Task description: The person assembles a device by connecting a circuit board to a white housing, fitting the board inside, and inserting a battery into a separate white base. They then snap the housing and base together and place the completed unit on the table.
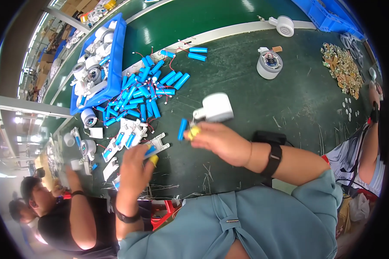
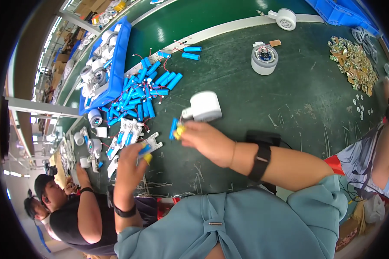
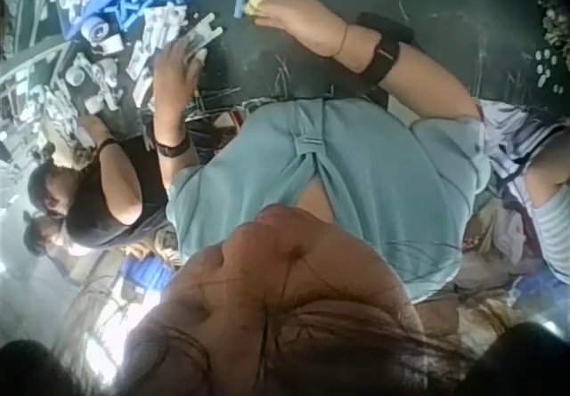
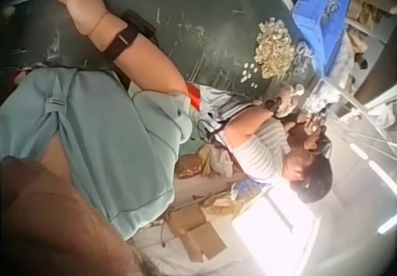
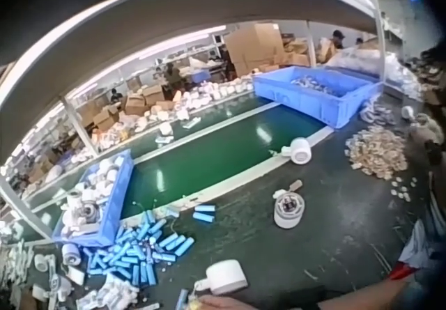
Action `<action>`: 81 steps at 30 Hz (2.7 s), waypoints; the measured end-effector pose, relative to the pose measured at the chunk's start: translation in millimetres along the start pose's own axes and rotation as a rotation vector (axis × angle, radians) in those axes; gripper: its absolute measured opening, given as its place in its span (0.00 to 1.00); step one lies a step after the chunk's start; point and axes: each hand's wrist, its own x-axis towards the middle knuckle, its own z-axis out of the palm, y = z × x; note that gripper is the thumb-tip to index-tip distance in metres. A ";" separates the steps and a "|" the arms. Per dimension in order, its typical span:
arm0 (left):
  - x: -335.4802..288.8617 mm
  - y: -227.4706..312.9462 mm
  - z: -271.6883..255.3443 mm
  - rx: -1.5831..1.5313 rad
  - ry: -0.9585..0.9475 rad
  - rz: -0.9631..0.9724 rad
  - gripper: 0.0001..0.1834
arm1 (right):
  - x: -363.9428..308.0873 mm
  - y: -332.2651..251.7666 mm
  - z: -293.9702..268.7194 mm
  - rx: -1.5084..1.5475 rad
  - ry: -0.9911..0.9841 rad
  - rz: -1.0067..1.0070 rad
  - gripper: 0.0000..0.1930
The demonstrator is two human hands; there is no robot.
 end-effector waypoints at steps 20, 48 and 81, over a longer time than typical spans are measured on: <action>-20.1 55.5 47.6 0.177 0.211 0.137 0.15 | -79.6 -13.9 -8.5 -0.328 0.149 0.081 0.10; 21.9 78.6 69.8 -0.349 -0.115 0.483 0.13 | -80.4 -3.4 -1.7 -0.554 0.134 0.000 0.09; 23.8 91.8 72.6 -0.367 -0.059 0.467 0.15 | -75.9 27.7 10.1 -1.197 0.458 -0.669 0.07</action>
